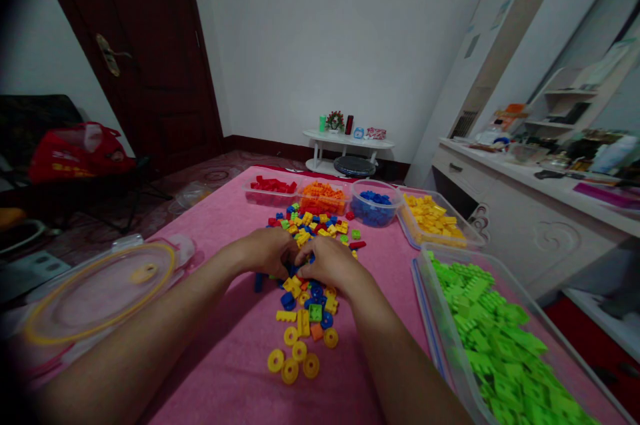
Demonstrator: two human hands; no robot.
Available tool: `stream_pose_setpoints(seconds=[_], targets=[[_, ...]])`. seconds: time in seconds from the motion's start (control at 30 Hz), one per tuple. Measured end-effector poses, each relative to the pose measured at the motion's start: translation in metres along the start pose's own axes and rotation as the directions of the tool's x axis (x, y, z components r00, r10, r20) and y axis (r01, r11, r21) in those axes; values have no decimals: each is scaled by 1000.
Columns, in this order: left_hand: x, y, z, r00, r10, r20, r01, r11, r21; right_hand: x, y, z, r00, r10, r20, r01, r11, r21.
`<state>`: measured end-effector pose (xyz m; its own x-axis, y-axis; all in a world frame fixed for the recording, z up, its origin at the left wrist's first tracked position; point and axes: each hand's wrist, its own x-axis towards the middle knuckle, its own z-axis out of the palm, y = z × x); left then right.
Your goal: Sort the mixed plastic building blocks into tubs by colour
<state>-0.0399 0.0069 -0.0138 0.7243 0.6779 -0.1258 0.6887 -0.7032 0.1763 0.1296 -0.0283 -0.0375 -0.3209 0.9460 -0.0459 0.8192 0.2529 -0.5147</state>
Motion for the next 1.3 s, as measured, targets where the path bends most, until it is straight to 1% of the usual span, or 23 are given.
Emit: stream_pose_setpoints(seconds=[0.07,0.1,0.2,0.23,0.27,0.33,0.4,0.47,0.53,0.6,0.67,0.73,0.8,0.97,1.03,1.1,1.13,1.17,1.2,1.23,1.27,1.3], targets=[[-1,0,-2,1000,7,19,-7,1000,-12,-4,-3,-2,999,8,32,-6,998,-59],[-2,-2,-3,1000,13,27,-12,1000,-26,-5,-3,-4,998,10,68,-7,998,-58],[-5,-8,-9,999,32,43,-26,991,-132,-9,-2,-11,972,19,233,-30,999,42],[-6,-11,-11,999,31,42,-23,984,-178,-10,-2,-14,968,22,248,-38,997,60],[-6,-13,-13,999,17,36,-9,977,-215,-10,-2,-15,975,26,221,-38,998,50],[-6,-16,-15,999,-40,9,41,969,-243,-9,-4,-16,997,45,64,-42,998,-51],[-4,-16,-16,995,-86,-53,72,973,-218,-7,-9,-12,995,57,-80,-69,985,-161],[-1,-16,-14,985,-104,-137,79,981,-179,-4,-14,-7,989,60,-134,-88,973,-214],[3,-16,-12,968,-126,-219,90,982,-168,-2,-15,-3,984,54,-168,-90,972,-219],[7,-16,-9,944,-161,-290,111,977,-180,1,-13,-3,963,82,-255,-138,968,-211],[10,-16,-7,921,-196,-337,133,970,-201,4,-7,-5,917,122,-379,-210,957,-201],[12,-17,-6,907,-221,-360,146,964,-223,6,-1,-6,882,137,-452,-253,945,-208],[13,-17,-4,900,-234,-367,152,959,-239,8,2,-4,884,128,-449,-260,934,-246],[14,-17,-3,897,-234,-374,150,959,-240,9,2,4,940,126,-316,-245,895,-373],[15,-18,-2,892,-238,-384,154,959,-236,10,3,6,944,113,-310,-227,903,-364],[15,-19,-3,889,-229,-397,143,962,-234,11,4,6,918,92,-386,-203,945,-257],[15,-19,-3,884,-219,-412,128,963,-237,12,4,5,898,95,-429,-177,972,-154],[15,-19,-3,876,-205,-437,104,964,-245,13,4,4,877,123,-465,-144,990,-9],[15,-18,-4,861,-191,-471,71,963,-260,14,3,2,860,175,-479,-102,979,175],[15,-17,-4,841,-177,-512,33,960,-279,14,2,0,853,238,-465,-50,924,380],[14,-16,-5,815,-168,-555,-5,955,-298,14,0,-2,855,301,-422,4,811,585],[14,-14,-6,786,-162,-596,-42,949,-312,14,-1,-3,870,348,-350,48,645,762]])
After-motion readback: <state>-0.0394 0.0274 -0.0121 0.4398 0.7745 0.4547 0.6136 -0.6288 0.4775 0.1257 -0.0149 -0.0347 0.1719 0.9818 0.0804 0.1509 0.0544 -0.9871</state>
